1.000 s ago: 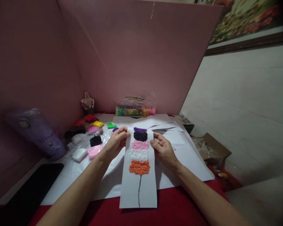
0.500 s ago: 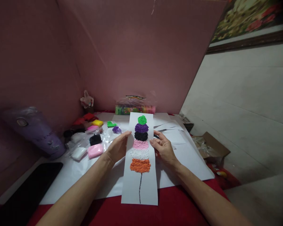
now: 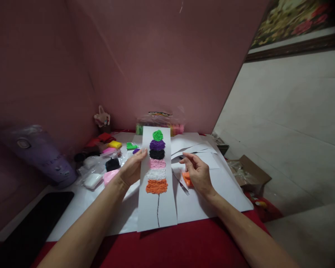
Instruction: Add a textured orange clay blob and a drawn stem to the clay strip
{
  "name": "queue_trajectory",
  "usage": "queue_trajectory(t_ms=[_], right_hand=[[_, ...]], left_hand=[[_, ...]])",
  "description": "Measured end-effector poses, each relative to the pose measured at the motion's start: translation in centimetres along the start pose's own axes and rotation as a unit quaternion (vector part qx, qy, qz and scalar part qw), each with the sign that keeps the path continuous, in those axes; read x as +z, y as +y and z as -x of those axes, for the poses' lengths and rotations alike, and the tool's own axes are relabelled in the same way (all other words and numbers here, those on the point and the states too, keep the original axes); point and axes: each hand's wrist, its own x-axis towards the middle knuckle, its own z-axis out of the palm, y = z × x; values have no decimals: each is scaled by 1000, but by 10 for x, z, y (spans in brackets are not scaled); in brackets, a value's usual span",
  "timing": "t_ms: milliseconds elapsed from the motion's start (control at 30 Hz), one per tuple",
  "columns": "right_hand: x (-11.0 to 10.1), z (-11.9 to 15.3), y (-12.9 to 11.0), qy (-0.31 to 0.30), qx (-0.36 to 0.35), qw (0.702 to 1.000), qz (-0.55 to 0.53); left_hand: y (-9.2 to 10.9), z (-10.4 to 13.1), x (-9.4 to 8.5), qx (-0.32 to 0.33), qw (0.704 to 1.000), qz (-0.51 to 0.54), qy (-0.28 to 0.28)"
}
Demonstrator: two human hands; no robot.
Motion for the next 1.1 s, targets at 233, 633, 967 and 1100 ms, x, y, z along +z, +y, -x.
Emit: queue_trajectory(t_ms=[233,633,967,1100], right_hand=[[3,8,3,-95,-166,914,357],[28,18,0,-160,-90,806,563],[22,19,3,-177,-102,800,564],[20,20,3,-183,-99,802,560]], left_hand=[[16,-6,-23,2,998,-11,59],[7,-7,-25,-50,997,29,50],[4,-13,-24,-15,995,-22,101],[19,-27,-17,-13,990,-83,118]])
